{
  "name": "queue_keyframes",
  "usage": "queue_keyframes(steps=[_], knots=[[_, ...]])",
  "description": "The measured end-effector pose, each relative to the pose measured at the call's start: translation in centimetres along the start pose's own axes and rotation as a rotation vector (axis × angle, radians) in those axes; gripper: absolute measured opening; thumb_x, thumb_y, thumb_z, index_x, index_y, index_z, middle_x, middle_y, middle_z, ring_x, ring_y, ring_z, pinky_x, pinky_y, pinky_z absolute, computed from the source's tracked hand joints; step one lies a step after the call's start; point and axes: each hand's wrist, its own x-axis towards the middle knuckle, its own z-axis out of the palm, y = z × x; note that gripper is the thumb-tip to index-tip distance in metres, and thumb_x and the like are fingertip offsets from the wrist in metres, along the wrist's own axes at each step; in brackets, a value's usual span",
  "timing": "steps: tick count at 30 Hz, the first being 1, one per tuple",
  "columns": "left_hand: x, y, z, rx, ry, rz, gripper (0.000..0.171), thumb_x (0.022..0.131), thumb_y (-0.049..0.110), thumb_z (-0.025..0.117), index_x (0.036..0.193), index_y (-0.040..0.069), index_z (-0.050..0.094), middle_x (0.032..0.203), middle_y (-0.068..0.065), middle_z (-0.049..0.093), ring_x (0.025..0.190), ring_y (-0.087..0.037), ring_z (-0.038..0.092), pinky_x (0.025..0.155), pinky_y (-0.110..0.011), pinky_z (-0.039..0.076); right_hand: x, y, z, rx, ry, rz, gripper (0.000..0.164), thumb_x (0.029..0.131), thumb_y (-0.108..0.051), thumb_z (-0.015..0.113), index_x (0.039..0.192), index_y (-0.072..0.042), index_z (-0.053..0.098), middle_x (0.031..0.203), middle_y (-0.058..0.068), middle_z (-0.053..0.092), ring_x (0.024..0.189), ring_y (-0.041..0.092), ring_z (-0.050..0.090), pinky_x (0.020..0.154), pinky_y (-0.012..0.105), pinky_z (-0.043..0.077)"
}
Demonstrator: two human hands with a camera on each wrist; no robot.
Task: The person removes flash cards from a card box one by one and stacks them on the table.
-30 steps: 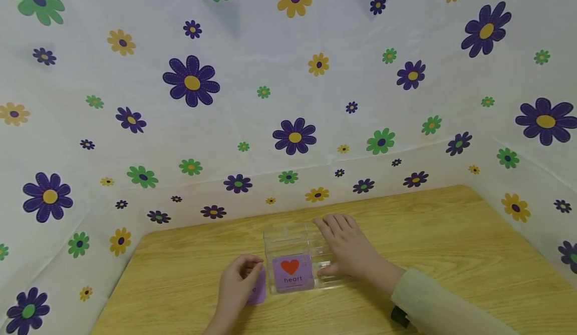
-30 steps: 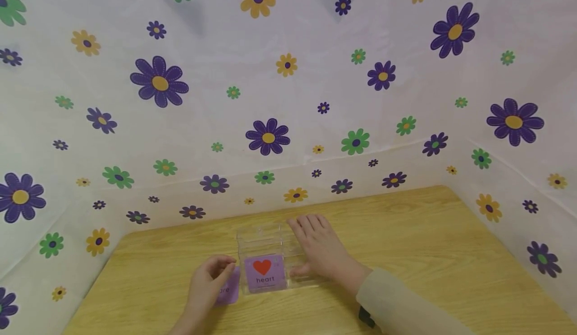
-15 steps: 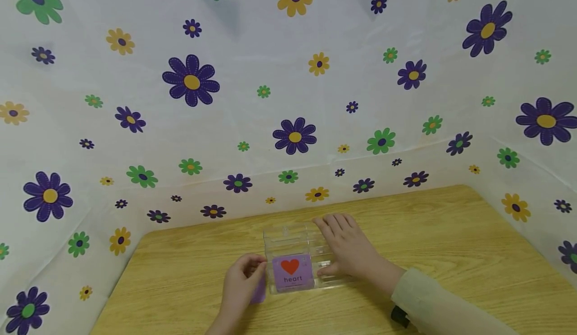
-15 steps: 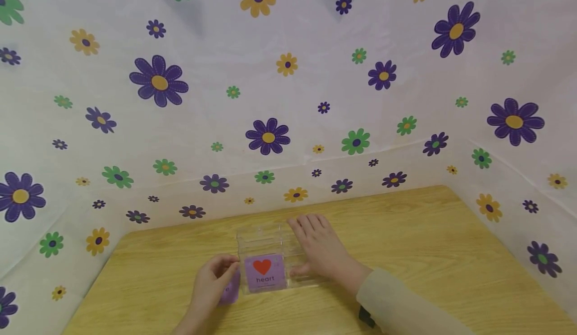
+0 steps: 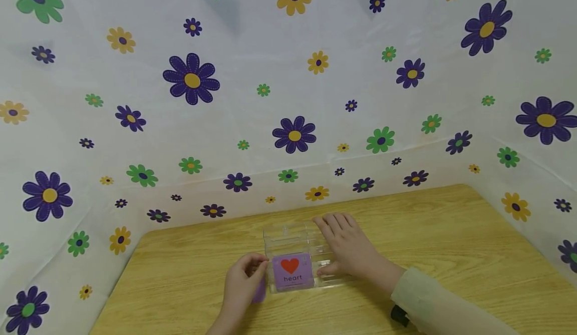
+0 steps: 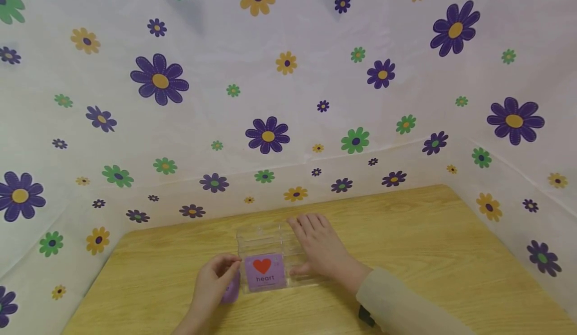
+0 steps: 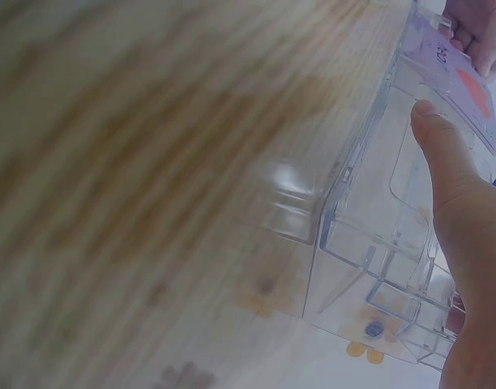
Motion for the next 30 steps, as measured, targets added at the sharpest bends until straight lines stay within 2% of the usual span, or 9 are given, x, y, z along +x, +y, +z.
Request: queue_keyframes(steps=[5, 12, 19, 30], knots=[[0.0, 0.2, 0.0, 0.009, 0.005, -0.006, 0.006, 0.095, 0.005, 0.076, 0.101, 0.002, 0.077, 0.092, -0.010, 0.078, 0.076, -0.004, 0.060, 0.070, -0.017, 0.051, 0.0, 0.0, -0.1, 0.004, -0.002, 0.001, 0.130, 0.063, -0.090, 0.078, 0.156, -0.008, 0.041, 0.139, 0.010, 0.054, 0.126, 0.028, 0.050, 0.114, 0.048, 0.044], [-0.2, 0.7, 0.2, -0.024, 0.007, 0.042, 0.009, 0.094, 0.004, 0.077, 0.102, 0.000, 0.078, 0.095, -0.014, 0.079, 0.076, -0.002, 0.062, 0.071, -0.017, 0.054, 0.0, 0.0, 0.0, 0.004, 0.001, 0.002, 0.130, 0.063, -0.090, 0.078, 0.157, -0.007, 0.042, 0.140, 0.011, 0.054, 0.126, 0.028, 0.050, 0.114, 0.049, 0.044], [-0.2, 1.1, 0.3, -0.014, -0.008, 0.016, 0.010, 0.096, 0.006, 0.077, 0.105, 0.002, 0.079, 0.097, -0.012, 0.080, 0.077, -0.003, 0.061, 0.070, -0.017, 0.053, 0.1, 0.1, 0.0, -0.001, -0.007, 0.002, 0.130, 0.063, -0.090, 0.078, 0.157, -0.008, 0.040, 0.140, 0.010, 0.053, 0.126, 0.028, 0.050, 0.114, 0.049, 0.044], [0.1, 1.0, 0.2, -0.007, -0.038, 0.042, 0.009, 0.095, 0.003, 0.077, 0.103, 0.003, 0.080, 0.094, -0.011, 0.079, 0.074, -0.002, 0.058, 0.067, -0.017, 0.050, 0.2, 0.2, 0.2, -0.029, -0.006, -0.001, 0.129, 0.064, -0.092, 0.076, 0.156, -0.008, 0.041, 0.140, 0.010, 0.054, 0.126, 0.027, 0.050, 0.113, 0.047, 0.045]])
